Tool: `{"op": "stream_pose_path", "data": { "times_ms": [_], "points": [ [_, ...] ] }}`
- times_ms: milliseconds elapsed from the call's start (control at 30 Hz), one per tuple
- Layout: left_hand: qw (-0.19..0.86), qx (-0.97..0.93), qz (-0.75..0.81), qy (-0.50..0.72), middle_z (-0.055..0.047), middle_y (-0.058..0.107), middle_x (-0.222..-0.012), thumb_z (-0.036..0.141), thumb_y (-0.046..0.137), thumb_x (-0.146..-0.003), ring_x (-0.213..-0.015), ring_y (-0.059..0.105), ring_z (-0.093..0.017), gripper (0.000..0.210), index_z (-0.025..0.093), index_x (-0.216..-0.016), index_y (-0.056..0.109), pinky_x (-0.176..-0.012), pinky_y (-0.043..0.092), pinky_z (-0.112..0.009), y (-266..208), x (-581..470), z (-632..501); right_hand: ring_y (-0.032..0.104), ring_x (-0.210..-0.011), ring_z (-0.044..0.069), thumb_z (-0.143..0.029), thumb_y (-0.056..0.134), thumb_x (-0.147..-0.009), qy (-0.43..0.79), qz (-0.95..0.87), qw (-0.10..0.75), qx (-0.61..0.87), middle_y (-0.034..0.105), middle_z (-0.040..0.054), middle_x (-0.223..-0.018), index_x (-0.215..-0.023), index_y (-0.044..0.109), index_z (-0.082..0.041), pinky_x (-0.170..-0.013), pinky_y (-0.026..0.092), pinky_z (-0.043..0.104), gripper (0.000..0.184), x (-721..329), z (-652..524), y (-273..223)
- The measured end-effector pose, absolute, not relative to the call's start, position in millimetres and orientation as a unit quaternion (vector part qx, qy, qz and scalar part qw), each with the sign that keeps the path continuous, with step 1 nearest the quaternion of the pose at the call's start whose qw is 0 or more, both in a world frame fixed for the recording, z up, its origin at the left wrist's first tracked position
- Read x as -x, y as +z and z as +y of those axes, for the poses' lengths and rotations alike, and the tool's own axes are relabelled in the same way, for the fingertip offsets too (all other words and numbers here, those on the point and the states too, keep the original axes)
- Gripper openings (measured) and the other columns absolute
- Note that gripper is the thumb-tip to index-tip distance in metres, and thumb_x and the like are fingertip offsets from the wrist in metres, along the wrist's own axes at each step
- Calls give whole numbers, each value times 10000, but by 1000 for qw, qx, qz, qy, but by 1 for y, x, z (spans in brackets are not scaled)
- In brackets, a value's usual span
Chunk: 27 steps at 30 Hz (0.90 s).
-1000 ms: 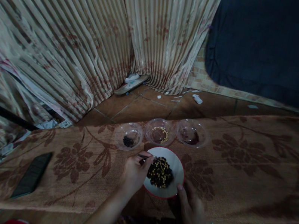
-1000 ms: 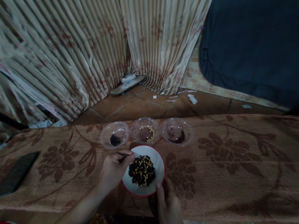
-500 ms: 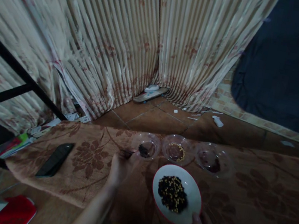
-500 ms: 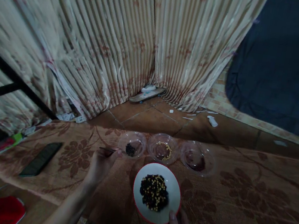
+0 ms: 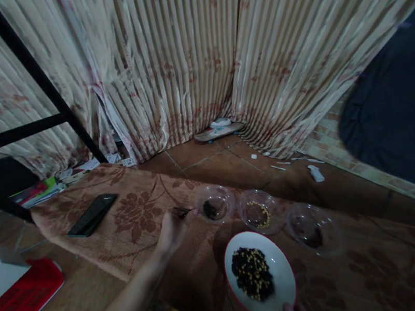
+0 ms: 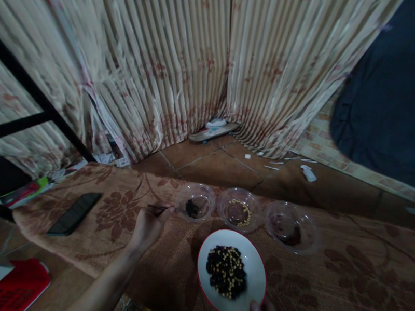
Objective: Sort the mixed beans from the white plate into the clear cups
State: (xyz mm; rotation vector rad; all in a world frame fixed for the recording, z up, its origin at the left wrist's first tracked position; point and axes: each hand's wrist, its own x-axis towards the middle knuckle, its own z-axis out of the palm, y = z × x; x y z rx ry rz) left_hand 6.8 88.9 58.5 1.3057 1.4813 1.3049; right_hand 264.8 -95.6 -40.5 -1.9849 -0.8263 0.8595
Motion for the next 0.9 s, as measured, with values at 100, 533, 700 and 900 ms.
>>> {"op": "stream_pose_path", "data": {
  "times_ms": [100, 533, 700, 900],
  "points": [
    [401, -544, 559, 480, -61, 756, -783, 329, 716, -743, -759, 696, -198, 214, 136, -833, 738, -719, 529, -277, 66, -21, 72, 714, -717, 274, -671, 455, -831, 341, -335, 420, 772, 755, 98, -762, -1125, 633, -168, -598, 529, 296, 609, -255, -95, -30],
    [429, -691, 486, 319, -11, 728, -747, 304, 600, -848, -641, 647, -147, 185, 199, -901, 743, -558, 468, -208, 51, -89, 41, 689, -953, 263, -586, 461, -877, 304, -362, 460, 752, 745, 117, -1019, -1148, 654, -145, -776, 531, 291, 552, -245, -89, -14],
    [411, -719, 473, 301, 0, 736, -737, 292, 587, -857, -630, 654, -147, 175, 225, -882, 747, -549, 456, -203, 54, -90, 41, 695, -933, 252, -560, 463, -886, 312, -369, 471, 738, 739, 119, -1044, -1166, 640, -150, -768, 536, 290, 528, -245, -89, -15],
    [388, -753, 445, 289, 0, 744, -797, 249, 559, -878, -703, 674, -152, 188, 244, -891, 746, -632, 477, -215, 56, -91, 42, 689, -955, 249, -555, 451, -899, 320, -376, 472, 730, 738, 114, -1038, -1160, 629, -161, -765, 531, 279, 505, -245, -89, -16]
  ]
}}
